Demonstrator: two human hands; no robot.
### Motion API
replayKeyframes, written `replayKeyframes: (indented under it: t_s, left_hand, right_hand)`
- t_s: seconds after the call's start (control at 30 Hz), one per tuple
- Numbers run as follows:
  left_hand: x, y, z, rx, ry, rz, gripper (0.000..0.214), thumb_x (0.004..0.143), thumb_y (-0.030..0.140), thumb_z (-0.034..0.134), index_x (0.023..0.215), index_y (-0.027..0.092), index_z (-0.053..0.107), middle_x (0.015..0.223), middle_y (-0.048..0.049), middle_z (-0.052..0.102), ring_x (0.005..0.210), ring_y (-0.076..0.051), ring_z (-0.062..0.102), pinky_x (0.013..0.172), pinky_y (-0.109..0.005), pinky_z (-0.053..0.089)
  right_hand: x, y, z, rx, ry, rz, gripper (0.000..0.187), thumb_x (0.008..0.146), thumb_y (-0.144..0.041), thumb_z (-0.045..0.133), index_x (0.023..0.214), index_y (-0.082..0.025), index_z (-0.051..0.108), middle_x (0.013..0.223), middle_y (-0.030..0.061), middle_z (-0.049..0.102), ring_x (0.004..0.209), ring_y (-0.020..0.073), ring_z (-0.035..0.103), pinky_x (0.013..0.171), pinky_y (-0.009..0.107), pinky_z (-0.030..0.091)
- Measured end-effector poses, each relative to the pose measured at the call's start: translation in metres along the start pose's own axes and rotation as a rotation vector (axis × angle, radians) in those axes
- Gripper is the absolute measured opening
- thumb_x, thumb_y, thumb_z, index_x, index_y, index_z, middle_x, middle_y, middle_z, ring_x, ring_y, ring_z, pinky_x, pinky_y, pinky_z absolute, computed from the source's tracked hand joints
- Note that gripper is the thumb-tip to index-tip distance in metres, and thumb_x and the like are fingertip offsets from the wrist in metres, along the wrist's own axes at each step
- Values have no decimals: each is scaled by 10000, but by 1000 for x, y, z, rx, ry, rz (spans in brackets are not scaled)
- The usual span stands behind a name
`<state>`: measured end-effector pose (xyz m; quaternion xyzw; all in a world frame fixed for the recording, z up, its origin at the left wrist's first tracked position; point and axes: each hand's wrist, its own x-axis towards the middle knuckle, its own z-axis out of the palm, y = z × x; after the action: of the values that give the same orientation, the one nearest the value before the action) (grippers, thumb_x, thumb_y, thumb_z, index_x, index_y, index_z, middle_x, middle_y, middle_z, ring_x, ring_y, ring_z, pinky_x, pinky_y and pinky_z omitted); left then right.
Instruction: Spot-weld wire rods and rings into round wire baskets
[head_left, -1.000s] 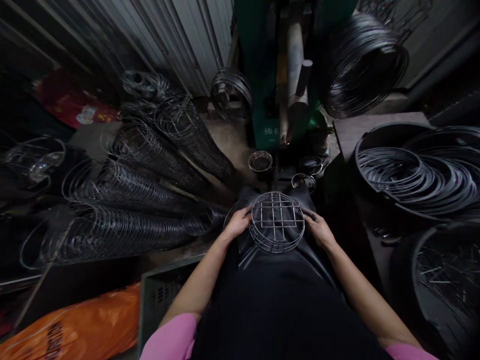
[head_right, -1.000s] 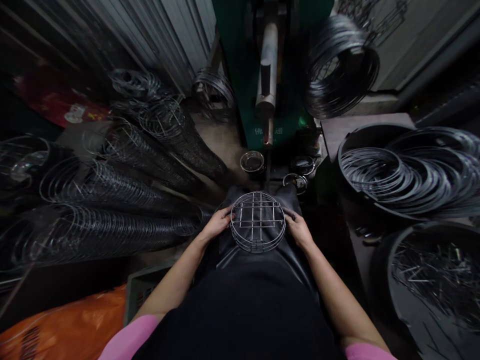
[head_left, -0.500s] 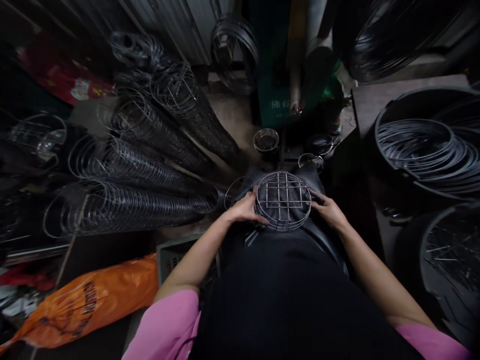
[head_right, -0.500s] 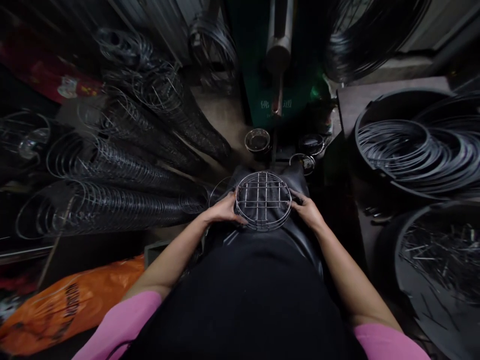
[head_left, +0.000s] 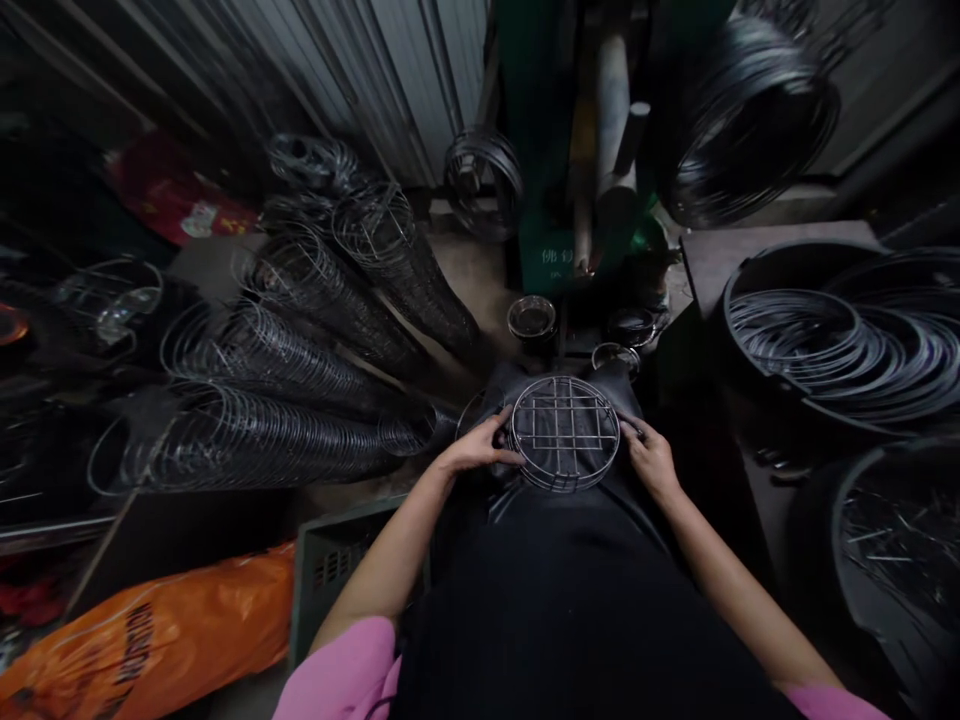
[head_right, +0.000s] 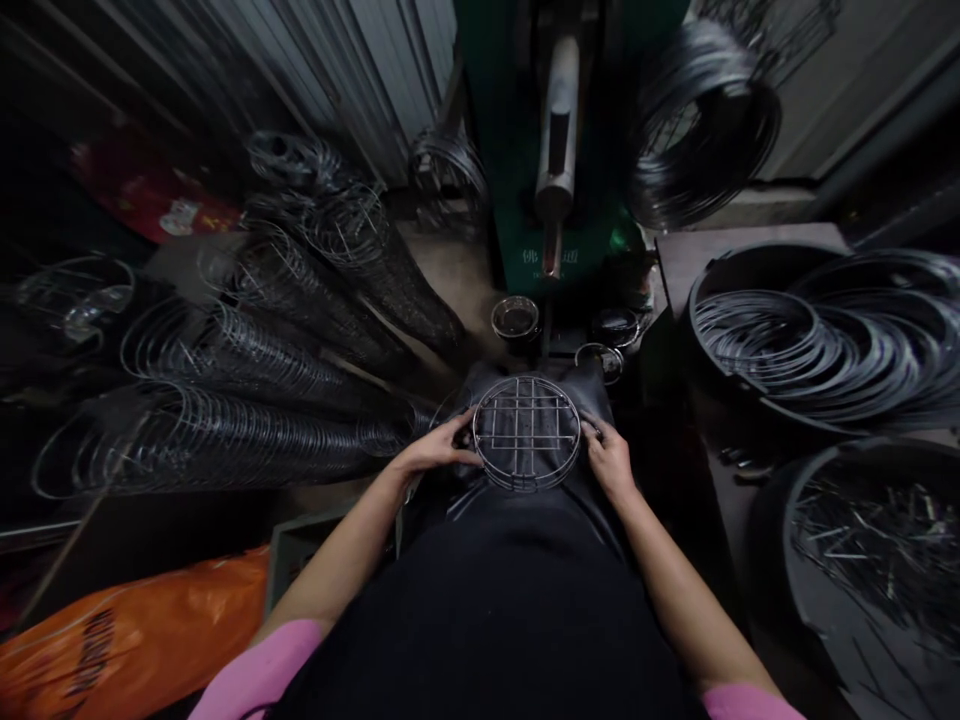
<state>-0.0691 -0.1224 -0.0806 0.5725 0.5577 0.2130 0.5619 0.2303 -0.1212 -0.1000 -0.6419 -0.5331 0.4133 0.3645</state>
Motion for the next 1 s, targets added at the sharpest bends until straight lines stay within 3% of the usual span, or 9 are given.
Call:
replayKeyframes:
  t_s: [0.1, 0.2, 0.37, 0.6, 0.77, 0.9, 1.0]
  left_hand:
    - [2, 2, -10, -302, 107, -99, 774, 682, 448, 685, 1346, 185, 387, 1013, -60, 585, 825, -149, 562, 768, -285, 448]
    - [8, 9, -5, -377, 163, -149, 657, 742, 443, 631, 1313, 178, 440, 1012, -75, 629, 839, -162, 583, 769, -288, 453]
    - [17, 13, 9, -296, 90, -16, 588, 729, 373, 651, 1258, 160, 507, 1269, -87, 545, 1155, -247, 498, 979, -354, 382]
    - [13, 17, 8, 21, 140, 28, 467, 825, 296, 493, 1274, 166, 496, 1314, -58, 508, 1268, -230, 398, 1091, -379, 255]
    - [19, 18, 10, 199, 150, 36, 462, 818, 224, 483, 1274, 153, 494, 1276, -82, 540, 1206, -237, 468, 1062, -378, 308]
    - [19, 15, 0, 177, 76, 26, 482, 819, 255, 500, 1293, 175, 471, 1277, -69, 542, 1209, -227, 463, 1059, -374, 307]
    - [11, 16, -16, 74, -101, 22, 579, 779, 329, 577, 1327, 221, 423, 1357, -46, 463, 1273, -221, 388, 1071, -351, 285]
  right_hand:
    - [1, -6, 0, 27, 3, 31, 459, 770, -528, 519, 1015, -173, 678, 1022, 101, 687, 1025, 255, 598, 943, 398, 420]
    - [4, -12, 1, 81, -47, 83, 446, 743, -516, 565, 1011, -177, 675, 1009, 92, 691, 1003, 251, 608, 929, 400, 432]
    - [1, -19, 4, 52, -10, 25, 457, 743, -461, 566, 1062, -146, 651, 1061, 116, 672, 1013, 260, 602, 933, 419, 429]
    - [-4, -20, 8, -23, -8, -39, 446, 779, -418, 518, 1155, -198, 612, 1171, 68, 627, 1113, 247, 556, 992, 405, 394]
    - [6, -16, 5, -73, -58, -32, 430, 774, -398, 519, 1137, -195, 630, 1143, 61, 643, 1077, 251, 581, 974, 397, 415]
    - [9, -14, 2, -95, -80, -10, 418, 762, -382, 543, 1125, -198, 640, 1110, 64, 659, 1034, 259, 604, 944, 392, 436]
    - [5, -16, 0, -37, -106, 28, 450, 756, -393, 561, 1153, -190, 621, 1142, 64, 644, 1084, 255, 575, 979, 382, 405]
